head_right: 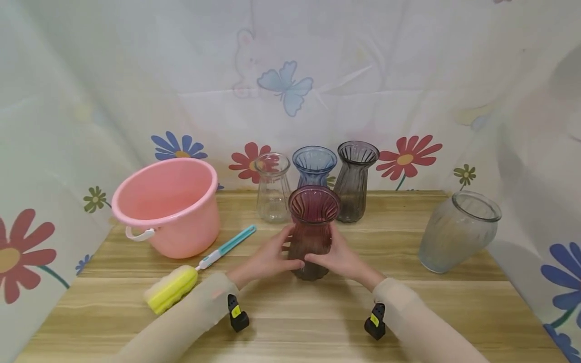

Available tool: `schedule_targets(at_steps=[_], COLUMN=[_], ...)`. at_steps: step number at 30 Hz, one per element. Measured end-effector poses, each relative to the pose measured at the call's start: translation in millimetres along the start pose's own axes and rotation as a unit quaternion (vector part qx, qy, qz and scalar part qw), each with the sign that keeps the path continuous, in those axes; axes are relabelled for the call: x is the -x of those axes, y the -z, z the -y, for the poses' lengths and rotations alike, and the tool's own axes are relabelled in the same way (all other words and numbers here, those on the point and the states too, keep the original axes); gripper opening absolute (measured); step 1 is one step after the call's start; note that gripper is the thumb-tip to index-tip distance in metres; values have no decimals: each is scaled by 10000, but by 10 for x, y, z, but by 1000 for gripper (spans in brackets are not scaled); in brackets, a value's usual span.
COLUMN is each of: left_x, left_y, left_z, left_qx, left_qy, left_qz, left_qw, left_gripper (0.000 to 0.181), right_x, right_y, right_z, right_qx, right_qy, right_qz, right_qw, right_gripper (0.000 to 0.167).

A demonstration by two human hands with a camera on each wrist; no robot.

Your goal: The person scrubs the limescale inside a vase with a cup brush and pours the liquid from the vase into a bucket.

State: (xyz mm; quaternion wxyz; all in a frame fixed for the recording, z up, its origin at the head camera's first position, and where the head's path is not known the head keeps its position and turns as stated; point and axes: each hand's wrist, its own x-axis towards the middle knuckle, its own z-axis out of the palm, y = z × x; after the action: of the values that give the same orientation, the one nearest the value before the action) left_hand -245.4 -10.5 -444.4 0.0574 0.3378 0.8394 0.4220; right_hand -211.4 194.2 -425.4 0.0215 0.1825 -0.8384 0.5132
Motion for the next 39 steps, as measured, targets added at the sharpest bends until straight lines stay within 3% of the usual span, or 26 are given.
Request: schedule_targets(at_steps=[6,10,13,23,30,39], left_x=[-143,-119,-71,91,200,280], left_y=[-241,-314,-327,-260,-193,-63], left_z=[-197,-305,-326,-201,-53,22], left_qx=[-655,-1058,-1130,-1047,-1054,-840], left_qy=[-149,-96,-79,-191,-147,238], left_qz=[-328,-534,-713,-1011,-1017,-917], left_qw=[9972,9929,9910,9892,9891,9919], left_gripper=[87,81,70,50,49,46], right_x=[133,189,214,200,154,57], right_y=[277,398,476,802,942,1086], right_z=[-51,-94,-146,-359,-464,-555], right_qx=[593,745,830,1148,1339,1758], right_qy=[-288,-279,-310,-546,-1074,-1489], right_qz=[-84,-180,-460,-1417,-1820,-2158], right_qw=[9978,9967,9950,9817,9682,9489], right_gripper=[83,87,87,88,91,93])
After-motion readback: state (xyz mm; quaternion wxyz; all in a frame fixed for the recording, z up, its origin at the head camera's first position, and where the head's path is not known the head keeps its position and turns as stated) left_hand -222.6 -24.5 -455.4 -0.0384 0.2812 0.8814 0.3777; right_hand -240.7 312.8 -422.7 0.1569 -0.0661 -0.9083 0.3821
